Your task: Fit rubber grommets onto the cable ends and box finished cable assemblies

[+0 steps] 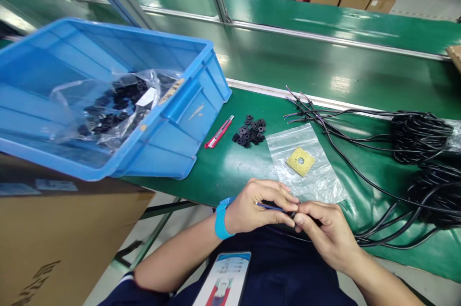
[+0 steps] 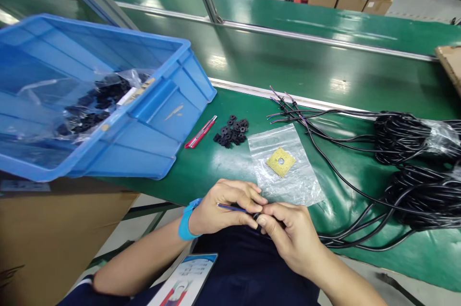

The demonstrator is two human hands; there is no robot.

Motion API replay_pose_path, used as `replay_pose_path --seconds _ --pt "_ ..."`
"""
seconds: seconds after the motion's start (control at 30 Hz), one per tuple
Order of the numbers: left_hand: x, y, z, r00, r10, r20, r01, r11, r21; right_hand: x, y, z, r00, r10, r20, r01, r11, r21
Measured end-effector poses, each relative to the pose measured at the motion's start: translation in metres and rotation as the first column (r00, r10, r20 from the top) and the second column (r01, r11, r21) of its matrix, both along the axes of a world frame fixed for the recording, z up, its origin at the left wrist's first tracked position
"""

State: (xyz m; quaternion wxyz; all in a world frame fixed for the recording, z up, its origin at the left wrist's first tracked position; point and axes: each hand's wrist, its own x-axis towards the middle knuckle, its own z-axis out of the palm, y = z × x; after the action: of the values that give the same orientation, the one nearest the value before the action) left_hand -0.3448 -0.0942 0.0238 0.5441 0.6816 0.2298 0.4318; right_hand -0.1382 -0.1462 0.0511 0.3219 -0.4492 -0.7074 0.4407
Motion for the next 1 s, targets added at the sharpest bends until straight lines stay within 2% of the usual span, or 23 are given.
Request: replay_pose_path --seconds 0.07,0.17,0.3,0.4,0.5,0.67,0.77,0.83,0.87,0.93,0.97,1.0 --pt "-0.002 0.001 -0.003 0.997 0.08 -0.019 -0.079 0.996 0.033 -0.002 0.004 0.001 0.999 -0.038 0.034 0.035 0.994 0.101" --pt "-0.008 0.003 -0.004 0.985 0.162 -0.057 -0.16 0.986 0.038 -0.006 0.01 0.003 0.993 -0.074 0.088 0.046 0.958 0.282" --pt "-0.017 0.004 0.001 0.988 0.156 -0.02 -0.156 0.988 0.017 -0.013 0.013 0.004 0.978 -0.105 0.18 0.009 0.885 0.465" --pt "-0.018 0.002 0.003 0.989 0.146 0.024 -0.145 0.989 -0.027 -0.017 0.014 0.004 0.964 -0.131 0.231 -0.013 0.845 0.534" --pt "-0.015 -0.002 -0.001 0.983 0.154 0.101 -0.147 0.986 -0.072 -0.019 0.015 0.006 0.975 -0.094 0.201 -0.021 0.864 0.503" --pt "-0.011 -0.004 -0.007 0.984 0.108 0.14 -0.092 0.989 -0.118 -0.02 0.015 0.01 0.992 0.018 0.127 -0.054 0.955 0.291" --pt "-0.012 -0.001 -0.007 0.987 0.101 0.128 -0.091 0.993 -0.08 -0.019 0.014 0.014 0.992 0.01 0.129 -0.047 0.956 0.29" --pt "-0.016 0.002 -0.007 0.985 0.146 0.096 -0.143 0.989 -0.036 -0.015 0.022 0.019 0.983 -0.059 0.174 -0.018 0.91 0.413" --pt "-0.019 0.003 -0.007 0.978 0.192 0.086 -0.191 0.981 -0.028 -0.011 0.031 0.021 0.97 -0.131 0.204 0.011 0.864 0.503" --pt "-0.027 0.005 -0.007 0.947 0.309 0.083 -0.307 0.951 -0.035 -0.002 0.06 0.022 0.914 -0.328 0.238 0.088 0.734 0.673" --pt "-0.032 0.005 -0.007 0.928 0.364 0.083 -0.363 0.931 -0.035 0.003 0.079 0.019 0.87 -0.427 0.245 0.124 0.672 0.73" --pt "-0.038 0.005 -0.007 0.909 0.41 0.07 -0.41 0.912 -0.021 0.009 0.1 0.015 0.822 -0.504 0.263 0.148 0.637 0.757"
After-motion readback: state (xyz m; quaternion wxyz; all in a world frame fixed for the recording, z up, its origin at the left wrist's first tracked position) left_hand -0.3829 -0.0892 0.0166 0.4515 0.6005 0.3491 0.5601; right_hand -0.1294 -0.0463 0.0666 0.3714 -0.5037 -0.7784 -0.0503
